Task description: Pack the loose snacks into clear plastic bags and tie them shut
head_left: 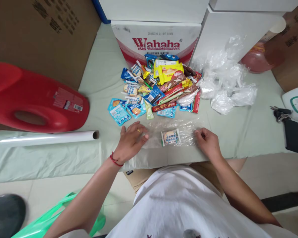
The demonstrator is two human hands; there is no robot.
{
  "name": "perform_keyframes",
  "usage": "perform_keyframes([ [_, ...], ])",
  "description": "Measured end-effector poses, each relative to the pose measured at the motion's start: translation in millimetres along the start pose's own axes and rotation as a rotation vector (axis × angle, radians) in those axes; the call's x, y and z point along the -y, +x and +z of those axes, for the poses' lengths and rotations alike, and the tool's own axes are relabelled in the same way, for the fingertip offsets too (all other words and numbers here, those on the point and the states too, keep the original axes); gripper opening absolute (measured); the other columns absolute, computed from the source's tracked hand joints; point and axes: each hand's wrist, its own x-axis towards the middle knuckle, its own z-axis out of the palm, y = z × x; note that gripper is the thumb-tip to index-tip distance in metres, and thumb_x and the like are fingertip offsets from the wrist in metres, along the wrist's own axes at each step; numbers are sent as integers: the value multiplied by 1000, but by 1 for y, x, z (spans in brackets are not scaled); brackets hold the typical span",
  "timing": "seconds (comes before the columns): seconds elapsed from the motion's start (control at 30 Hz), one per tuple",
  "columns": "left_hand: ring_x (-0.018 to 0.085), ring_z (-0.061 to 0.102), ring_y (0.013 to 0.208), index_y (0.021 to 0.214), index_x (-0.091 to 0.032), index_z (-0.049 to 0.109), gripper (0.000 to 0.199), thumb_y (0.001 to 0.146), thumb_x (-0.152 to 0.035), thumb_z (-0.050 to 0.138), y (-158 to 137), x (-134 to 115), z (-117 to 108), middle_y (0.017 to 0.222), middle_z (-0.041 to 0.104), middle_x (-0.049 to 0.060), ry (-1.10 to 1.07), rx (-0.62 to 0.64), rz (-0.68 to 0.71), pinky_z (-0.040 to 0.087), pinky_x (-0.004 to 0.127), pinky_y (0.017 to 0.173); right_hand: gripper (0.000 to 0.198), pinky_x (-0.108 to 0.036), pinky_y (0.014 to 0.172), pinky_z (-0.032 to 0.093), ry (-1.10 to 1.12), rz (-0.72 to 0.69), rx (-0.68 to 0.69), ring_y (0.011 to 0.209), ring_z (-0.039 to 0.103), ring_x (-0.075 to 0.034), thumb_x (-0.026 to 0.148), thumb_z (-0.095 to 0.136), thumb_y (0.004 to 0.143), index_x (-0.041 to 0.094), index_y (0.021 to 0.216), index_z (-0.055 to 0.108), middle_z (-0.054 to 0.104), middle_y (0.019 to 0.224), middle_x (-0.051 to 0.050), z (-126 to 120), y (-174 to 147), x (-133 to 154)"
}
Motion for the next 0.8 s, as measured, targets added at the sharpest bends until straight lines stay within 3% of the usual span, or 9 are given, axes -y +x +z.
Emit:
perform_keyframes([
  [0.17,40,21,160,127,-26,64,50,98,-63,46,-7,11,-7,159,51,13,-13,111,142,5,77,122,41,-29,61,33,48,23,23,61,41,-15,54,54,94,23,67,50,47,59,3,-1,2,-1],
  [0.27,44,13,162,123,-24,65,56,88,-68,63,-10,13,-12,166,42,16,-22,190,182,-1,78,122,42,-29,61,33,62,34,29,61,41,-15,55,55,94,23,67,50,45,60,3,-2,3,-2],
  [0.33,43,14,162,110,-23,68,48,87,-66,67,-10,11,-10,164,46,15,-60,143,157,-2,77,123,41,-29,61,33,66,44,31,62,41,-16,55,55,93,23,68,50,46,60,3,-1,3,-2],
  [0.4,38,21,161,92,-23,67,35,95,-57,60,-9,9,-3,155,57,11,-119,37,115,0,74,125,41,-29,61,33,74,50,33,62,42,-16,55,55,93,23,68,51,46,61,3,-1,2,-2],
  [0.47,33,33,157,78,-23,63,35,100,-48,52,-5,7,7,140,70,6,-175,-82,62,2,71,126,42,-29,61,33,78,50,34,62,41,-15,56,55,94,23,68,49,45,61,3,-2,1,-2],
  [0.57,31,48,147,72,-24,61,34,97,-45,55,2,6,19,121,78,4,-220,-217,-30,6,71,127,47,-28,59,31,59,55,23,60,38,-15,58,54,95,24,65,41,40,59,4,-2,0,-3],
  [0.67,32,53,142,71,-24,60,30,93,-44,60,8,5,24,115,79,3,-228,-285,-83,9,72,125,49,-29,59,30,-22,43,7,58,38,-15,58,52,97,24,64,38,39,57,4,-2,-1,-6],
  [0.8,33,53,141,69,-24,55,29,89,-42,65,9,6,26,114,79,4,-208,-314,-84,10,72,124,31,-31,61,36,-191,-32,-65,65,51,-18,48,53,97,23,80,58,60,76,-2,-5,-2,-9],
])
